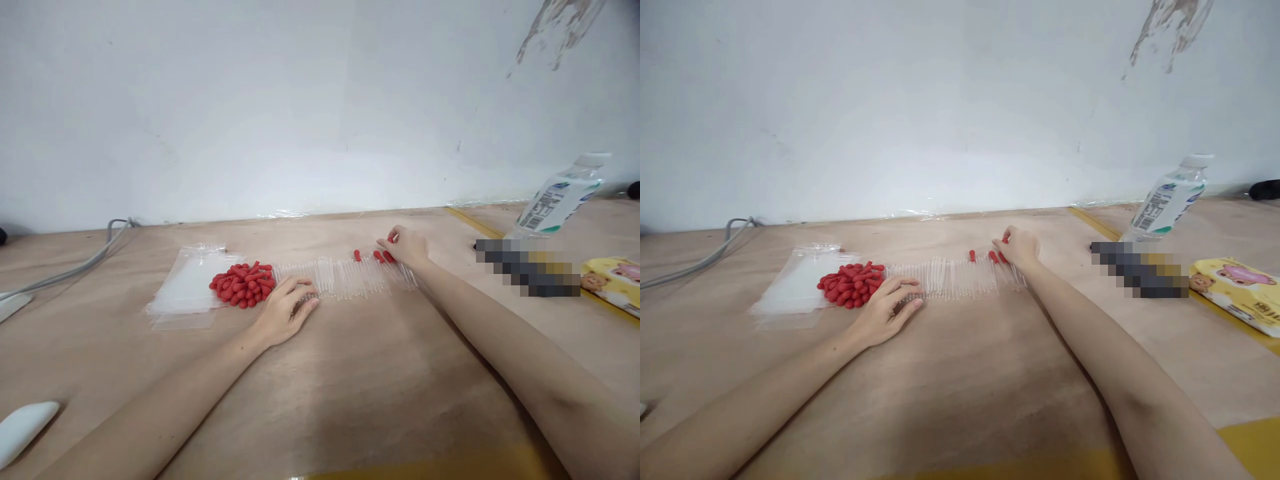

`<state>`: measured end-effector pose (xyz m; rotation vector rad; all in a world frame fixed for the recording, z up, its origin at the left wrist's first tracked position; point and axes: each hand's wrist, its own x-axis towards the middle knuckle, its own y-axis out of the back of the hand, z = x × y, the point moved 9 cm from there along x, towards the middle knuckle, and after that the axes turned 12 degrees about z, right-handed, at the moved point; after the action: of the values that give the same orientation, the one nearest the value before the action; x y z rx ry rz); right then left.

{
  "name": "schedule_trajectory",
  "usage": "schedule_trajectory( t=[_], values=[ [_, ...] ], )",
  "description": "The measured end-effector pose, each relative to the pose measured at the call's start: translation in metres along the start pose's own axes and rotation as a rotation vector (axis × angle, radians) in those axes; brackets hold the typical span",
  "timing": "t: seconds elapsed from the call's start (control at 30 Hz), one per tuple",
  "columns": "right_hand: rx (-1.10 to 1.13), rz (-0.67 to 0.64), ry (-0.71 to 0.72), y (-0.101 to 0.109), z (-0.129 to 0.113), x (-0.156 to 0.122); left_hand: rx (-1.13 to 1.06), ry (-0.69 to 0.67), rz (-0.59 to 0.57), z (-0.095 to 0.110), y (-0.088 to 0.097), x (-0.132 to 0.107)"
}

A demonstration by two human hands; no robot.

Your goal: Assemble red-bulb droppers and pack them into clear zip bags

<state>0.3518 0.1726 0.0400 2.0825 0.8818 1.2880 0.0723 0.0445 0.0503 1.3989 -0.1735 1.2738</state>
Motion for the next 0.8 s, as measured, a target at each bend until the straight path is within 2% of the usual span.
schedule_trajectory(
  t=[0.1,0.23,0.3,0.4,0.5,0.6,0.8],
  values=[
    [-0.022,0.055,0.015,0.007,-0.002,-0.001,-0.002,0.002,-0.009,0.0,-0.001,-0.001],
    [0.022,0.101,-0.043,0.024,0.002,-0.005,-0.001,0.007,-0.017,0.0,-0.001,-0.001],
    [0.064,-0.008,-0.018,0.023,-0.002,-0.014,0.002,0.009,-0.018,-0.001,-0.001,-0.001],
    [0.12,-0.283,0.062,0.014,-0.017,-0.039,0.011,0.009,-0.018,-0.001,-0.002,-0.002],
    [0.061,-0.457,0.121,0.011,-0.031,-0.061,0.037,0.008,0.002,-0.003,-0.001,-0.002],
    [-0.036,-0.527,0.12,0.011,-0.037,-0.07,0.068,0.007,0.019,-0.004,0.0,-0.002],
    [-0.078,-0.496,0.06,0.005,-0.032,-0.067,0.137,0.027,0.03,-0.006,0.0,-0.003]
  ],
)
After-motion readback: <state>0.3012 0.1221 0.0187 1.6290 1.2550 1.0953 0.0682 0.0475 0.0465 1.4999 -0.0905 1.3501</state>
